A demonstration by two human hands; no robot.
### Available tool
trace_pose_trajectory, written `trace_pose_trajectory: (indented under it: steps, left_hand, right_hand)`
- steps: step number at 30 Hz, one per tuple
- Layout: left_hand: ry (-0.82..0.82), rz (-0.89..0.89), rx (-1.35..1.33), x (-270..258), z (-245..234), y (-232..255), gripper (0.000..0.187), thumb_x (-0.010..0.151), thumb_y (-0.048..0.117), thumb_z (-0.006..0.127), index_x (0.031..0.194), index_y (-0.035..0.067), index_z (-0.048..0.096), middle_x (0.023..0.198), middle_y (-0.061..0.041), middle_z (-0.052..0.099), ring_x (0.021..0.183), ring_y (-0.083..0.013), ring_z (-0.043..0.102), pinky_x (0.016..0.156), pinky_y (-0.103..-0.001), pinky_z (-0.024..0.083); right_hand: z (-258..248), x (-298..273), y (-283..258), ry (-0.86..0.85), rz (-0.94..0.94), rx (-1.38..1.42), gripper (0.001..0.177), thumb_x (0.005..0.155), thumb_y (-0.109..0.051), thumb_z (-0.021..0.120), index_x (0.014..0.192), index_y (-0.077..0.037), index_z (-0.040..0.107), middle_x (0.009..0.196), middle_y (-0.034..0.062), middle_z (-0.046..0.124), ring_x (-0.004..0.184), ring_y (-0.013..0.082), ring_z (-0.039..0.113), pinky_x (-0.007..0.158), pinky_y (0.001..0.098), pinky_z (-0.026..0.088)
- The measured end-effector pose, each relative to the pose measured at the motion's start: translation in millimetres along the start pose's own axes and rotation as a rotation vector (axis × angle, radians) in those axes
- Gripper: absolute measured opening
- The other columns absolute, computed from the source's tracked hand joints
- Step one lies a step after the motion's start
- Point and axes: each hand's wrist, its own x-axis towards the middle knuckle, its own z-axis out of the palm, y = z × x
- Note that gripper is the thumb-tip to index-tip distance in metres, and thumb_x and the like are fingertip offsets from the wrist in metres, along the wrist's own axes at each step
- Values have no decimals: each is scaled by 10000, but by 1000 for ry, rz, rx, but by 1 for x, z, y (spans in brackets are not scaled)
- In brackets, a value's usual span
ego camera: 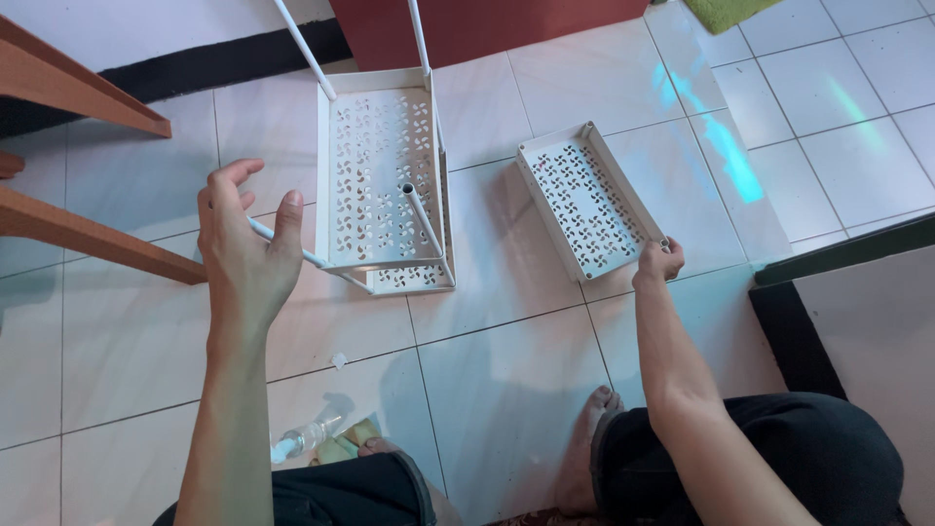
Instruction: The person assembles a white plastic three-tier storage rack by inserting white support poles into the corner holes of the trays. They stack the trays vertically and secure them with the poles, working on a tiled floor.
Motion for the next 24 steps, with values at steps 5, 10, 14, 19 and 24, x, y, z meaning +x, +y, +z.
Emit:
trace_pose_trajectory:
  steps: [5, 10, 14, 19, 24]
  left_hand:
    - [17, 61, -93, 2, 1, 1, 361, 1080, 182, 651, 1378, 47, 498, 1396, -222, 573, 1188, -346, 676, 979, -440, 571]
    - [31, -100, -182, 6, 1, 5, 236, 1096, 70, 502, 1331, 63, 491, 1255, -174, 698, 1091, -288, 740, 864, -415, 585]
    - [5, -81, -106, 5, -1, 2, 307, 965, -91, 459, 1228, 65, 486, 1107, -162, 734, 978, -315, 766, 828, -424, 587]
    - [86, 5, -52, -4, 10, -13, 323, 895, -120, 512, 1144, 85, 487, 982, -174, 739, 949, -356, 747, 778, -476, 566]
    - [135, 31, -64, 5, 18, -22, 329, 854, -52, 624, 1099, 114, 479, 967, -175, 744, 899, -420, 712, 724, -526, 536]
  right_hand:
    - [-3, -1, -4, 26, -253, -168, 519, 816, -142, 776, 1285, -30, 584, 1269, 201, 626, 1105, 310, 651, 945, 401, 535]
    - [29, -40, -71, -88, -406, -242, 502, 832, -294, 761, 1260, -58, 648, 1314, 199, 577, 1241, 352, 545, 1073, 434, 427]
    - [50, -130, -182, -418, -702, -35, 455, 905, -231, 755, 1302, -44, 635, 1345, 191, 591, 1232, 343, 558, 1030, 428, 462]
    - [9, -256, -309, -1353, -953, -129, 349, 1006, -53, 539, 1343, -52, 629, 1269, 115, 730, 1154, 243, 733, 961, 351, 602]
    - [-32, -345, -375, -1548, -1099, -504, 403, 904, -91, 685, 1303, -61, 633, 1230, 86, 718, 1054, 220, 732, 844, 371, 610]
